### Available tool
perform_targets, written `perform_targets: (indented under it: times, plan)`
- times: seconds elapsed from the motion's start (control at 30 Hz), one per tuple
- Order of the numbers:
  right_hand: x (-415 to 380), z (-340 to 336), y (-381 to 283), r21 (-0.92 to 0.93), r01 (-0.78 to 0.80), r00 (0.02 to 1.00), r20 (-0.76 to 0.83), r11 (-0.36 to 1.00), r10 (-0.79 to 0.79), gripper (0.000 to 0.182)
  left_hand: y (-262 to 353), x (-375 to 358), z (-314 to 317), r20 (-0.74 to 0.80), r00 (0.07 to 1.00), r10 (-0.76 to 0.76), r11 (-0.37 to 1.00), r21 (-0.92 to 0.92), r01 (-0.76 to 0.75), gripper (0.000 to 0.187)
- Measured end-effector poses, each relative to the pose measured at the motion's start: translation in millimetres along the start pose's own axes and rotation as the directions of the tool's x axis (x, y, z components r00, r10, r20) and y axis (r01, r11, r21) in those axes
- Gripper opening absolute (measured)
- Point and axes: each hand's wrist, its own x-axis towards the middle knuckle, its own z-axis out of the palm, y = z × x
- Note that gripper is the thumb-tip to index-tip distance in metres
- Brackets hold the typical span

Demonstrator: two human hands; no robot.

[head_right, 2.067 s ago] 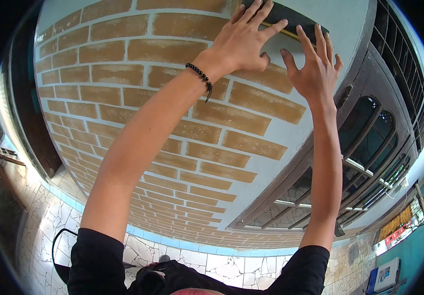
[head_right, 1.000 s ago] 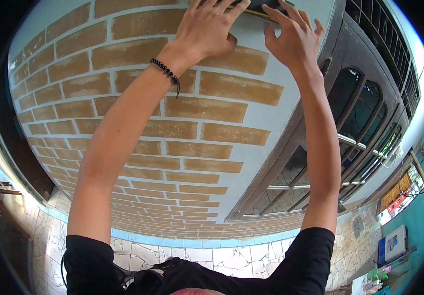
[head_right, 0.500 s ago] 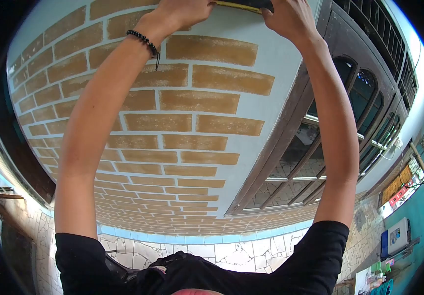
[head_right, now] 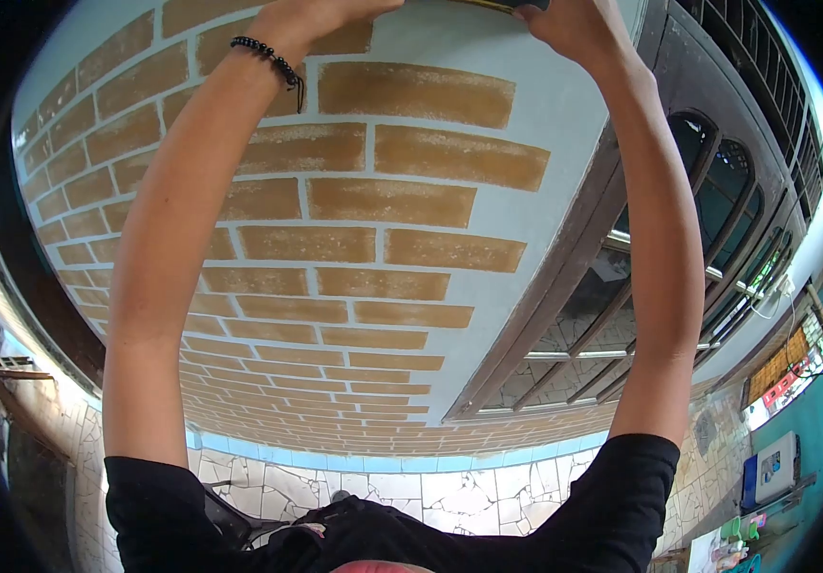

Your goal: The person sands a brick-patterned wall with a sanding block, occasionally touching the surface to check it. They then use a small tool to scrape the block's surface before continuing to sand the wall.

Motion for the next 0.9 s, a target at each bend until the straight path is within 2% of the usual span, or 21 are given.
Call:
perform_targets:
  times: [0.1,0.23,0.33,0.4,0.53,0.6,0.7,0.8,0.83,0.9]
  plan:
    - [4,-3,1,-0.084,0.032,0.999,0.031,0.996,-0.029,0.031,-5,1,5,-0.015,0.999,0.029,0.999,0.044,-0.028,0.024]
    - [1,-4,0,-0.074,0.006,0.999,0.048,0.997,-0.003,0.031,0,-8,5,-0.118,0.984,0.136,0.983,0.138,-0.120,0.025]
    - [2,-10,-3,-0.097,0.013,0.997,0.081,0.995,-0.005,0.032,0,-5,2,-0.050,0.994,0.098,0.990,0.103,-0.093,0.024]
    - [-1,-9,-2,-0.138,0.022,0.996,0.090,0.990,-0.010,0.032,-2,-5,6,-0.076,0.992,0.104,0.989,0.116,-0.095,0.025]
    - [-3,-8,8,-0.092,0.060,0.997,0.044,0.994,-0.056,0.031,0,-3,7,-0.060,0.996,0.066,0.993,0.100,-0.060,0.024]
    - [-6,0,6,-0.094,0.052,0.999,0.017,0.994,-0.051,0.031,-1,-4,11,-0.080,0.992,0.101,0.987,0.134,-0.090,0.024]
    - [-3,-10,-7,-0.082,-0.089,0.991,0.091,0.993,0.096,0.030,-4,-2,13,-0.056,0.993,0.104,0.986,0.139,-0.095,0.024]
    - [-6,2,-1,-0.168,0.033,0.999,0.009,0.985,-0.032,0.030,-6,-3,15,-0.070,0.988,0.141,0.978,0.167,-0.128,0.024]
    - [-5,2,0,-0.154,0.020,0.999,0.033,0.988,-0.015,0.030,-6,-4,16,-0.087,0.983,0.164,0.972,0.182,-0.147,0.025]
    - [-3,-4,-4,-0.128,-0.011,0.996,0.084,0.992,0.022,0.031,-2,-4,10,-0.027,0.993,0.119,0.980,0.162,-0.113,0.024]
